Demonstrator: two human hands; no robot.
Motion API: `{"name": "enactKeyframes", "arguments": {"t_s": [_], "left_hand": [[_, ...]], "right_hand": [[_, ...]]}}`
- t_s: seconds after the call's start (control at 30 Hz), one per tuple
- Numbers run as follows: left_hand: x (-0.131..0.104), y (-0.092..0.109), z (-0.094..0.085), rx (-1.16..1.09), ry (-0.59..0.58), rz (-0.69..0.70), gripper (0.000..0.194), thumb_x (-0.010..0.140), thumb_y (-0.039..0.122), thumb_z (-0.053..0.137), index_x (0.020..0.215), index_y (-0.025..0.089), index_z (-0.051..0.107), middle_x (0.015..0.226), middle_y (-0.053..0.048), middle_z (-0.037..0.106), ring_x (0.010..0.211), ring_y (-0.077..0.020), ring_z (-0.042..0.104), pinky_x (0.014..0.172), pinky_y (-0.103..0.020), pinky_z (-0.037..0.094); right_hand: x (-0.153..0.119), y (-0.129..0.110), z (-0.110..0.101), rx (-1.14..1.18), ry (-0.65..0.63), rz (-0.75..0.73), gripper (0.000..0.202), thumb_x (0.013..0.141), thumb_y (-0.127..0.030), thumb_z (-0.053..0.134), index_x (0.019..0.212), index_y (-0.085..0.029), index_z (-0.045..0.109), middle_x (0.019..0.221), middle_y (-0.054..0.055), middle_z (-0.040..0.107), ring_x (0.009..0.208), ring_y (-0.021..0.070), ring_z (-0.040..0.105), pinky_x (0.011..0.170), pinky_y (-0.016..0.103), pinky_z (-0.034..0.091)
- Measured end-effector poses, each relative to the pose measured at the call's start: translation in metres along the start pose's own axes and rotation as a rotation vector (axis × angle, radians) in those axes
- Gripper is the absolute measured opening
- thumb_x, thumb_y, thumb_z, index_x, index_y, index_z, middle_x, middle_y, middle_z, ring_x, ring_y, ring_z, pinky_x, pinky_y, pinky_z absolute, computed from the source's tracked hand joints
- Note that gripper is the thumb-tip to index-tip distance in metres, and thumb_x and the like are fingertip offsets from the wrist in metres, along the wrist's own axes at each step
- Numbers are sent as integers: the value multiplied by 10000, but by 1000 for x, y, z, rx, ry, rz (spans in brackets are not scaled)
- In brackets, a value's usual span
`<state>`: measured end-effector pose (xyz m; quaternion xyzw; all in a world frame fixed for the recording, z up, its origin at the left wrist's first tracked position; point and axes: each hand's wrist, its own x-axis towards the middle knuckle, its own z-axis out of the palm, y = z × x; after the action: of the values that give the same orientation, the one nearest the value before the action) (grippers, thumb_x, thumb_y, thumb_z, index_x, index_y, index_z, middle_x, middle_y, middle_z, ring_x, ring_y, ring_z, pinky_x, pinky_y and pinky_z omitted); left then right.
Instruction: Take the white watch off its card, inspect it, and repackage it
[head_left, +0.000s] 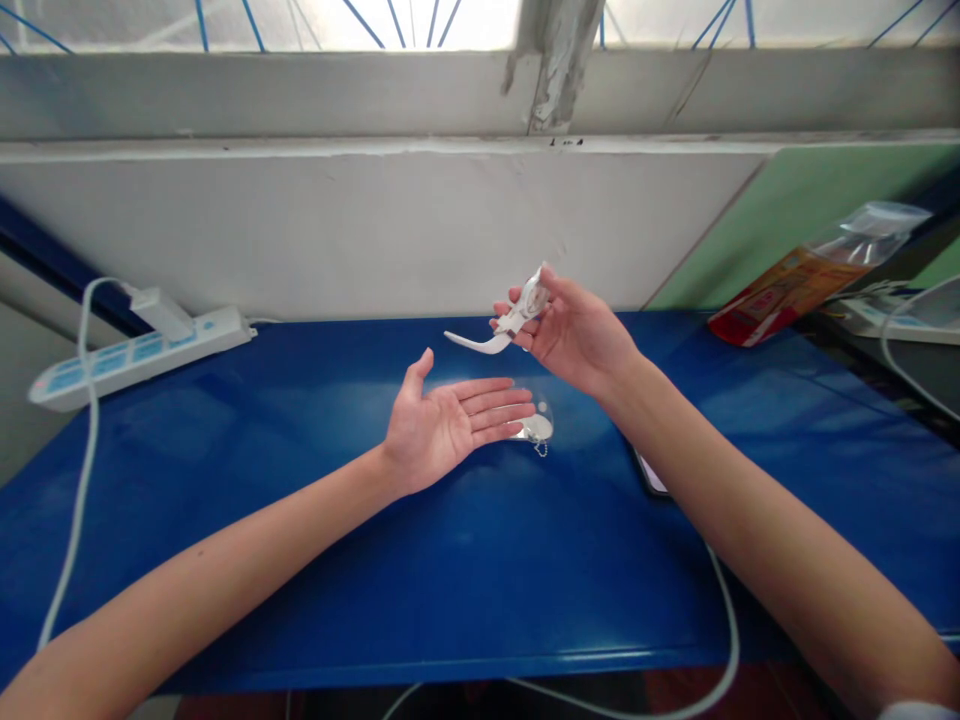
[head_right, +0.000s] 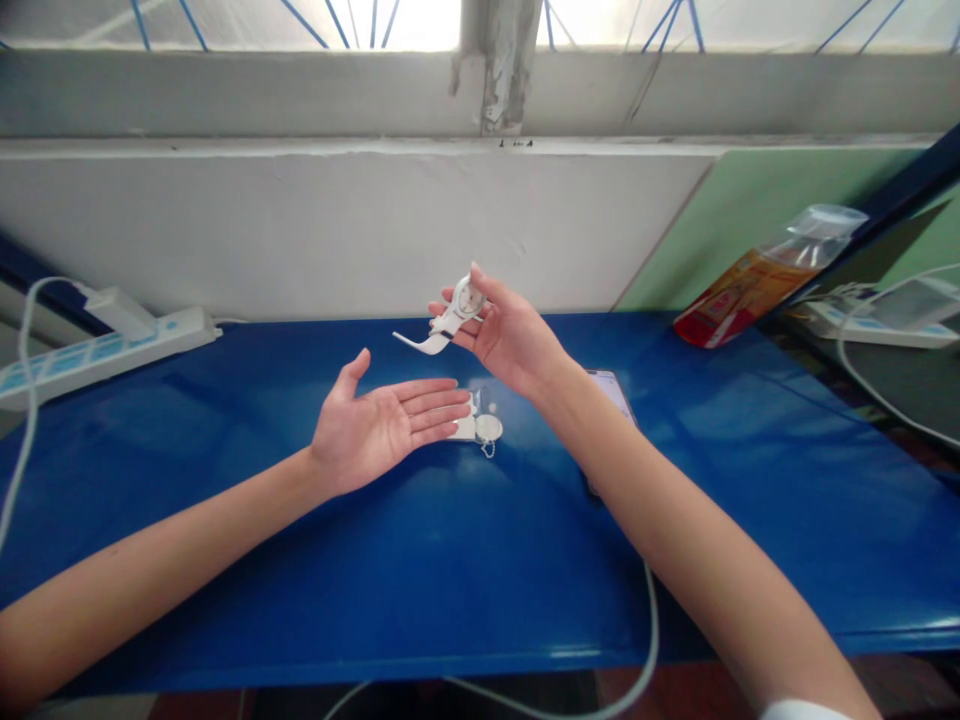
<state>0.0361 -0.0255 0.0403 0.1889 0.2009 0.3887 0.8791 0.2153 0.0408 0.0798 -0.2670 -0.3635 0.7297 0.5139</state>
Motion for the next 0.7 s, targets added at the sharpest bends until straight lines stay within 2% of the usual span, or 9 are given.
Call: {"name": "enactKeyframes", "arguments": {"t_s": [0.13, 0.2, 0.27, 0.33, 0.5, 0.7], "left_hand": [[3, -4, 1, 113, 35, 59, 567, 945, 510, 409, 1111, 15, 632, 1167, -252, 665, 1121, -343, 634, 1014, -447, 420], [3, -8, 0, 192, 31, 102, 409, 922, 404, 527, 1104, 54, 636, 1121, -213, 695, 1082, -319, 658, 1000, -439, 434], [4, -11, -1, 270, 23, 121, 298, 877, 280, 631, 1091, 74, 641, 1053, -175, 722, 1024, -291, 684, 979, -430, 453], [3, -14, -2, 325, 10, 100, 265, 851, 203, 678, 1084, 81, 645, 985, -146, 738, 958, -265, 705, 952, -421, 474], [2, -19, -6, 355, -41, 20, 267, 901, 275, 655, 1089, 86, 653, 1016, -159, 731, 932, -253, 714, 902, -405, 507], [1, -19, -7, 370, -88, 6, 269, 920, 314, 634, 1071, 95, 671, 1075, -167, 719, 980, -259, 703, 905, -392, 511]], "right_hand": [[-4, 11, 7, -362, -91, -35, 209, 839, -383, 682, 875, -177, 698, 791, 35, 743, 751, 165, 699, 721, 282, 557], [-6, 17, 10, -564, -130, -109, 245, 807, -412, 704, 850, -172, 732, 811, 45, 751, 738, 159, 682, 700, 271, 540], [-8, 22, 12, -731, -123, -213, 243, 786, -417, 716, 824, -179, 752, 846, 44, 755, 760, 159, 672, 684, 261, 523], [-8, 25, 11, -834, -109, -241, 253, 783, -430, 707, 821, -186, 761, 827, 38, 753, 751, 163, 667, 646, 258, 509], [-5, 30, 6, -828, -163, -57, 310, 767, -462, 715, 822, -159, 748, 707, 42, 738, 628, 152, 655, 562, 250, 483], [-4, 36, 4, -575, -204, 87, 263, 799, -410, 698, 748, -151, 699, 778, 61, 756, 655, 136, 666, 633, 245, 518]]}}
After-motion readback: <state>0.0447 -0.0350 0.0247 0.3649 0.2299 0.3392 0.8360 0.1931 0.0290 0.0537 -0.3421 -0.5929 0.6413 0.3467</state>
